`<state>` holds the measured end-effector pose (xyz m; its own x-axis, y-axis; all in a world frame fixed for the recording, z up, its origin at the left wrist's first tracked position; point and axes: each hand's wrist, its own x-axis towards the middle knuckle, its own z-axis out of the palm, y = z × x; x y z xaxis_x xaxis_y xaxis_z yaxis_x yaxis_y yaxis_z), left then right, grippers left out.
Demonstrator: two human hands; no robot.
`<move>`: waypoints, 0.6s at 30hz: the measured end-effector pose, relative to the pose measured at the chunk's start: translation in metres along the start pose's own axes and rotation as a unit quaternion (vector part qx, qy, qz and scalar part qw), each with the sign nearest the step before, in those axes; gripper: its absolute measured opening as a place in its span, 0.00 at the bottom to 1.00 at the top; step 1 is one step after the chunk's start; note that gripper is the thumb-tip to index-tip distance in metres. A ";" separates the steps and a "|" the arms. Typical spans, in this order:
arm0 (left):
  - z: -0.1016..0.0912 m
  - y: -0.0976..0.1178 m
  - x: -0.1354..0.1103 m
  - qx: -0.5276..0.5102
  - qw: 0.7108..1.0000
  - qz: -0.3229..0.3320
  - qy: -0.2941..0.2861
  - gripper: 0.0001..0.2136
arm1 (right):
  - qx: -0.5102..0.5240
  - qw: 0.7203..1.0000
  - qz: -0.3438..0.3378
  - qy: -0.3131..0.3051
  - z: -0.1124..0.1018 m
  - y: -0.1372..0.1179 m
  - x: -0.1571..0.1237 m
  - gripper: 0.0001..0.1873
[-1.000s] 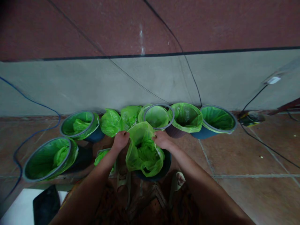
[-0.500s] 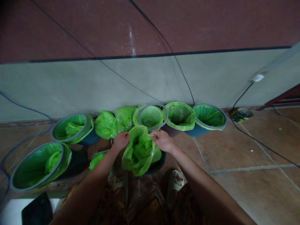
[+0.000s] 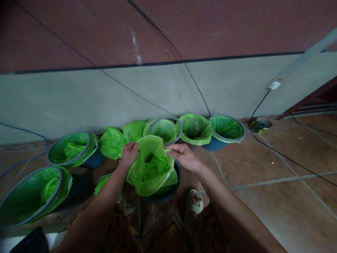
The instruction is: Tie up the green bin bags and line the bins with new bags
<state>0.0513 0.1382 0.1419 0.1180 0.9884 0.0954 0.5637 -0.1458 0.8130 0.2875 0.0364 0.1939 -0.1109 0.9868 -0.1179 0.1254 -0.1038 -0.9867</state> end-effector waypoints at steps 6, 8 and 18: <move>0.003 0.014 0.002 -0.119 0.993 0.012 -0.011 0.12 | 0.014 1.000 -0.008 -0.013 -0.004 0.006 -0.006 0.12; 0.005 0.017 0.002 -0.146 0.989 0.013 -0.001 0.13 | 0.030 0.999 -0.017 -0.008 -0.007 0.006 -0.011 0.12; 0.024 0.005 0.010 0.054 0.996 0.028 -0.063 0.15 | -0.182 0.967 0.034 -0.176 -0.024 0.028 -0.024 0.10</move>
<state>0.0752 0.1462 0.1331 0.2504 0.9662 0.0606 0.6367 -0.2116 0.7415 0.3168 0.0130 0.1717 -0.4118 0.8688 -0.2752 0.4764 -0.0522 -0.8777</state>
